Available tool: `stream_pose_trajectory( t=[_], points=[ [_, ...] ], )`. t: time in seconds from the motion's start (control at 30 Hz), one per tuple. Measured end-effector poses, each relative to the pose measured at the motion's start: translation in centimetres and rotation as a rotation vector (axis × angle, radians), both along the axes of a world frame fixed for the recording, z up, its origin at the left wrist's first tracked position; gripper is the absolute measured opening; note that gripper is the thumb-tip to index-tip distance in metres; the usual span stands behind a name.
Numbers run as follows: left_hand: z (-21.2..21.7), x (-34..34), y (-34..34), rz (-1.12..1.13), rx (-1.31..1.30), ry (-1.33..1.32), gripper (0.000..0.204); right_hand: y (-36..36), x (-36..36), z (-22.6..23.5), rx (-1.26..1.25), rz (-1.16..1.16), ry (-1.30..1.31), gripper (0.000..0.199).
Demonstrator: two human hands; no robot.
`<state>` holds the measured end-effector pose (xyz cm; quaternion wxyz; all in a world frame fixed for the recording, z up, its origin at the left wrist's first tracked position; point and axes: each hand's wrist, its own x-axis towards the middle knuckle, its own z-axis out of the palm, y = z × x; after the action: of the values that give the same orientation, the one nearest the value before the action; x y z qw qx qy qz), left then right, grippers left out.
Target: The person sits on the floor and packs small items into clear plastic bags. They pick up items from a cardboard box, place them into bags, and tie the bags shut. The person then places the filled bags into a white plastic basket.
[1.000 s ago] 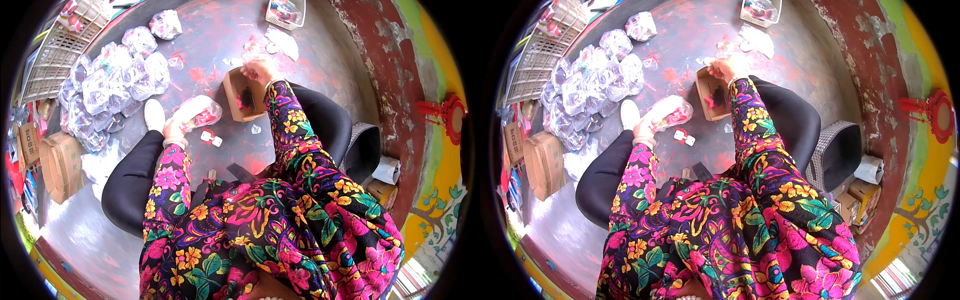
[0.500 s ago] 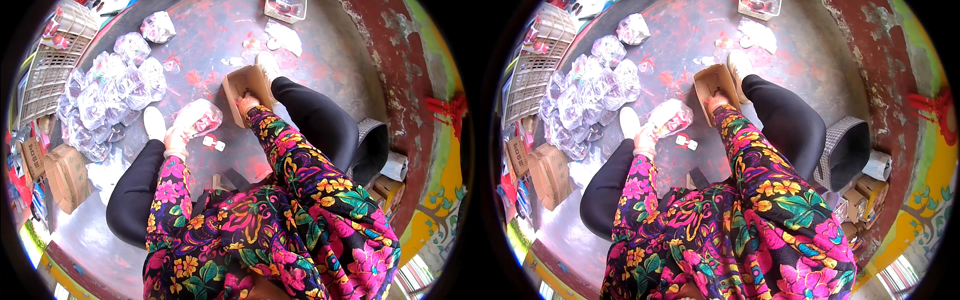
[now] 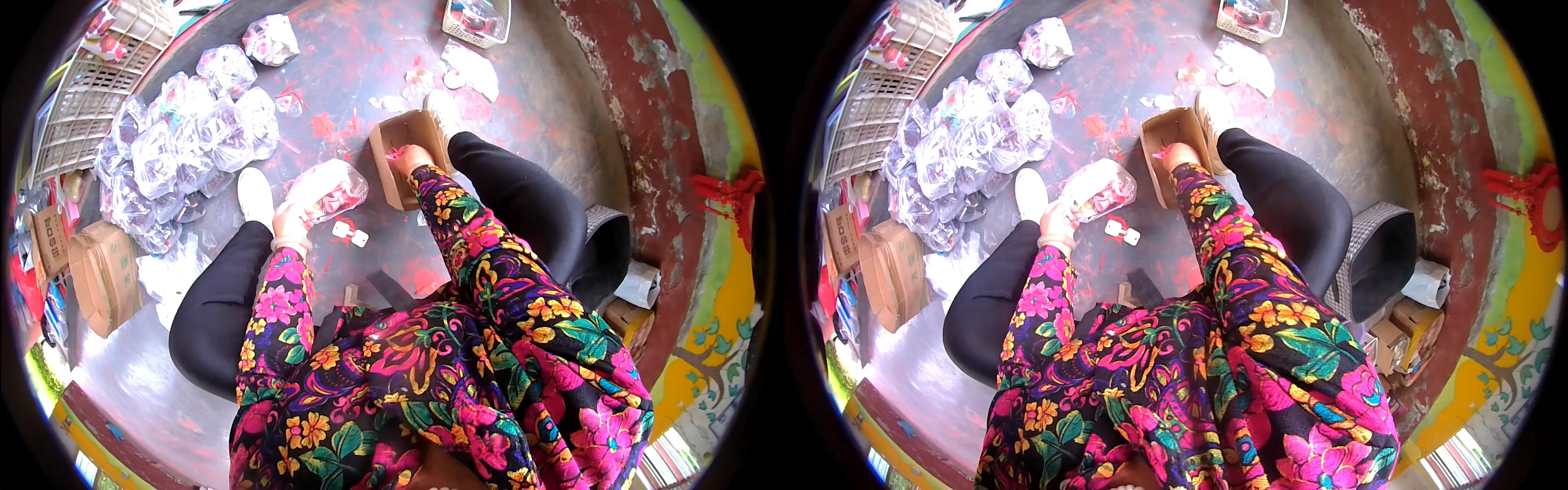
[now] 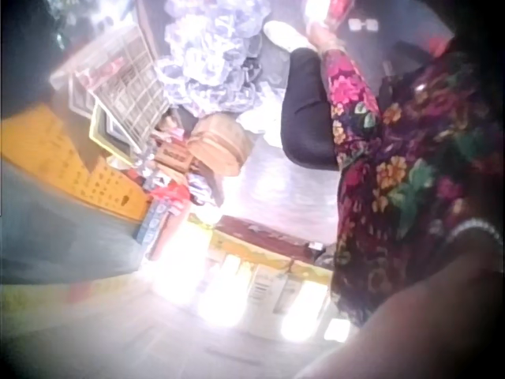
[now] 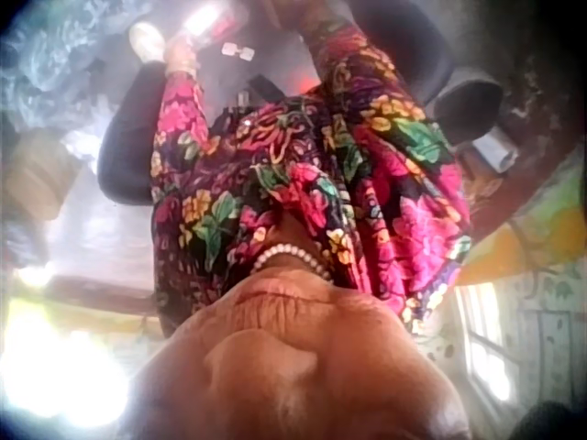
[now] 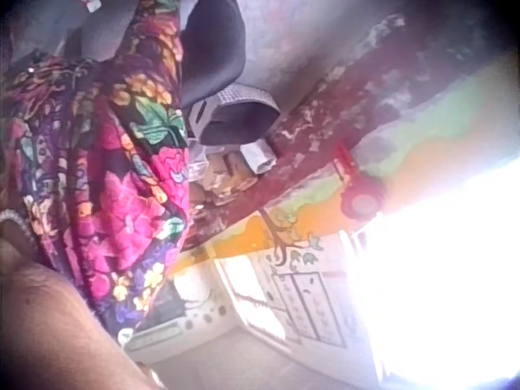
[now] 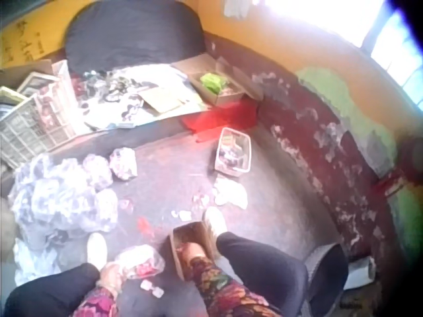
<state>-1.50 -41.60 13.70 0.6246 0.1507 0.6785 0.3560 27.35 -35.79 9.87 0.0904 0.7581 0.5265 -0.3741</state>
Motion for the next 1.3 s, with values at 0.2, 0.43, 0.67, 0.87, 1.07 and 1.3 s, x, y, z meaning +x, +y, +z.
stream_pose_trajectory(
  t=[0.2,0.43,0.67,0.87,1.07,1.3],
  points=[
    [-0.1,-0.1,0.7,-0.045,-0.031,0.012,0.018,-0.4,3.3,0.9,0.108,-0.166,0.247,0.023],
    [1.9,0.8,1.3,0.023,-0.075,-0.079,0.018,-1.0,1.3,14.0,0.184,-0.613,0.744,0.015],
    [1.3,-0.6,0.8,0.000,0.018,-0.009,0.014,-1.3,-6.9,12.2,-0.143,-0.161,0.776,0.017],
    [2.7,0.5,0.7,-0.074,0.026,0.149,0.014,-0.9,-10.5,-2.3,0.005,0.476,0.533,0.026],
    [2.1,-0.3,0.4,-0.019,-0.002,0.140,0.014,1.1,-14.9,2.5,-0.141,0.963,0.329,0.020],
    [0.8,0.0,0.5,-0.010,0.004,0.122,0.015,1.0,-16.3,1.3,-0.357,0.649,0.383,0.023]
  ],
)
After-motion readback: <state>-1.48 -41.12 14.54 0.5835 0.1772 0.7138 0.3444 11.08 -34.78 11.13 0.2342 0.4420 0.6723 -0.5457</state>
